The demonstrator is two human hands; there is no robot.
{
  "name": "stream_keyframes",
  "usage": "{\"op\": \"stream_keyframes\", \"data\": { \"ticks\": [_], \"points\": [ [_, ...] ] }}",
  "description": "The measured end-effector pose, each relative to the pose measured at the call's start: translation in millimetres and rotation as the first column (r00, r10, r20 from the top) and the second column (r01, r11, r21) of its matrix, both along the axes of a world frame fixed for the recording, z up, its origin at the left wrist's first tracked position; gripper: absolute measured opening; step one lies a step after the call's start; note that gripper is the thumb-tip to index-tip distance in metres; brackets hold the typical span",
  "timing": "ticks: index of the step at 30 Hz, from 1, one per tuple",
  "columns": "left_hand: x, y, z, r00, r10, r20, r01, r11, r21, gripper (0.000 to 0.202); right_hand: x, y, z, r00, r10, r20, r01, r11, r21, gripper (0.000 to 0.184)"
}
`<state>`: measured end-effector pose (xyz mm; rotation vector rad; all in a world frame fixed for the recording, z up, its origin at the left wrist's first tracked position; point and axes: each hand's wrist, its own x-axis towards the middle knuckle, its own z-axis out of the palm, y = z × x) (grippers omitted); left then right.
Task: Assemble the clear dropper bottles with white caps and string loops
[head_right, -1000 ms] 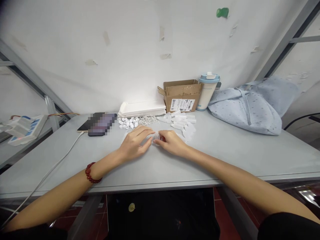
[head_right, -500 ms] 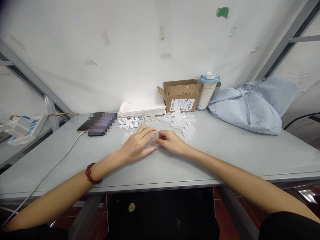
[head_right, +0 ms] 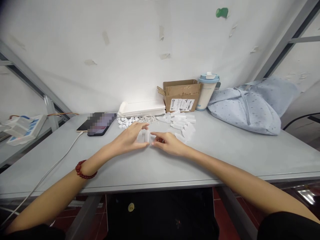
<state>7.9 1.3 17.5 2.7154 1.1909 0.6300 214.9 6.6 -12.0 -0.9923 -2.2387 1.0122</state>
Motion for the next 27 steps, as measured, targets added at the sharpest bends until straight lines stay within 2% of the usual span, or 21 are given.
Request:
{"op": "stream_keyframes", "data": {
  "ticks": [6,17,27],
  "points": [
    [-13,9,1.4,0.997,0.063,-0.039,-0.068,0.987,-0.147,0.063,0,0,1.5,0.998,0.023,0.051,-0.025,0.999,0.030,0.043],
    [-16,14,-2.4,0.996,0.068,-0.066,-0.079,0.979,-0.188,0.063,0,0,0.8,0.995,0.042,0.089,-0.053,0.989,0.134,0.031],
    [-20,16,-4.2,0.998,0.028,-0.061,-0.040,0.981,-0.188,0.061,2,-3,0.9,0.976,0.172,0.135,-0.202,0.947,0.250,0.044]
  ]
}}
